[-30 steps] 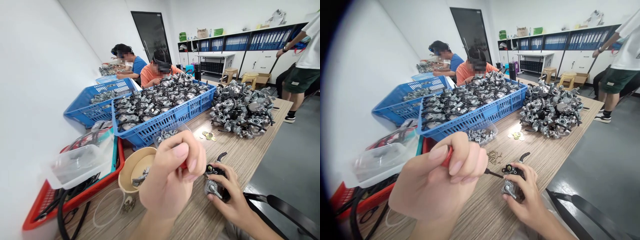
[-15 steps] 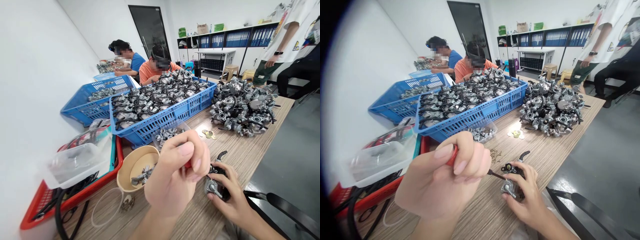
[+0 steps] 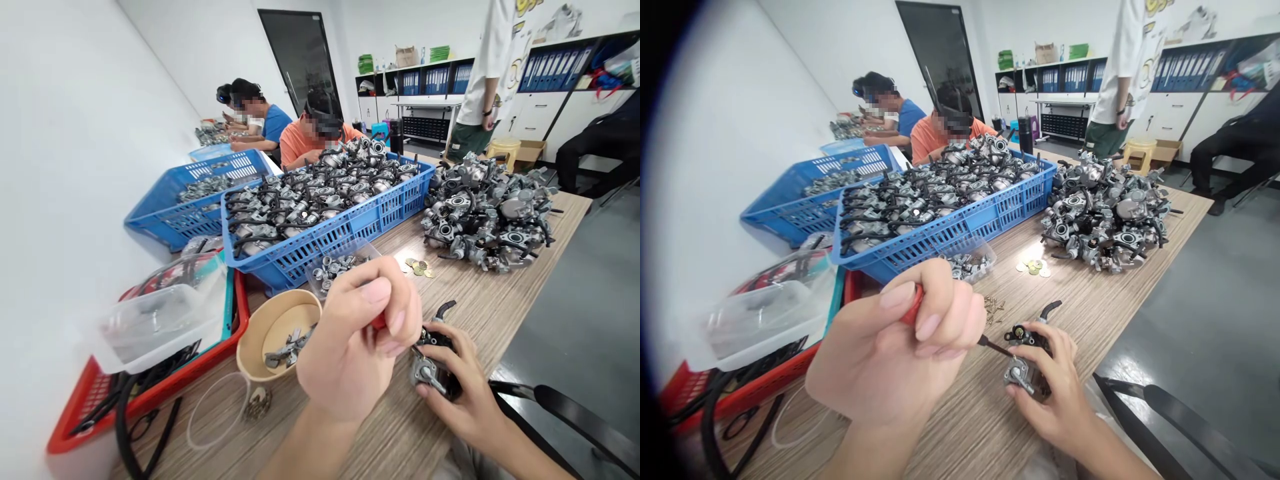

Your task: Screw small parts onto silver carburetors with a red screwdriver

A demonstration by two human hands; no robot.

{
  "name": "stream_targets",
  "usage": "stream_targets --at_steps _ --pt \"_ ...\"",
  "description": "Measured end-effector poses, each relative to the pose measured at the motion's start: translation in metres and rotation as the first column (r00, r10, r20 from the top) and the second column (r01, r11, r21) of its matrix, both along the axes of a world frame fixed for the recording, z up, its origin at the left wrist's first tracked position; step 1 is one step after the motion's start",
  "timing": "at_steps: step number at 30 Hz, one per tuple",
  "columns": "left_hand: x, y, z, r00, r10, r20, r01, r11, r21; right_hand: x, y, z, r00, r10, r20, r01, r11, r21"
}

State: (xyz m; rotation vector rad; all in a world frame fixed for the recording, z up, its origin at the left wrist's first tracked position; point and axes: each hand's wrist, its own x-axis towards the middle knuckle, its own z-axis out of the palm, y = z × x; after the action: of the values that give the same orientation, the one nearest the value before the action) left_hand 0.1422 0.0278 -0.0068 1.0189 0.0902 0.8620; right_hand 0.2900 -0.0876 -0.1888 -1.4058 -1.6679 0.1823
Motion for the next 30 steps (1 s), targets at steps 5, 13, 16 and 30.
stream_targets --at_steps 5,13,16,30 --pt "-0.0012 -0.0010 0.0005 1.000 0.006 -0.012 -0.006 1.000 -0.015 0.0006 -0.0007 -0.0006 1.000 0.011 0.000 -0.011 1.000 -0.011" --pt "0.0004 -0.0012 0.0007 1.000 0.019 -0.025 -0.019 1.000 -0.013 0.0007 -0.0007 -0.0009 1.000 0.020 -0.015 -0.020 1.000 -0.019" --pt "0.0003 -0.0002 0.0002 0.999 0.019 -0.041 -0.020 1.000 -0.018 0.0012 -0.0007 -0.0012 1.000 0.020 -0.005 -0.021 1.000 -0.023" --pt "0.0006 -0.0009 0.0026 0.997 0.050 -0.058 -0.051 0.999 -0.015 0.0000 -0.0006 0.0007 1.000 0.003 0.014 -0.003 1.000 -0.008"
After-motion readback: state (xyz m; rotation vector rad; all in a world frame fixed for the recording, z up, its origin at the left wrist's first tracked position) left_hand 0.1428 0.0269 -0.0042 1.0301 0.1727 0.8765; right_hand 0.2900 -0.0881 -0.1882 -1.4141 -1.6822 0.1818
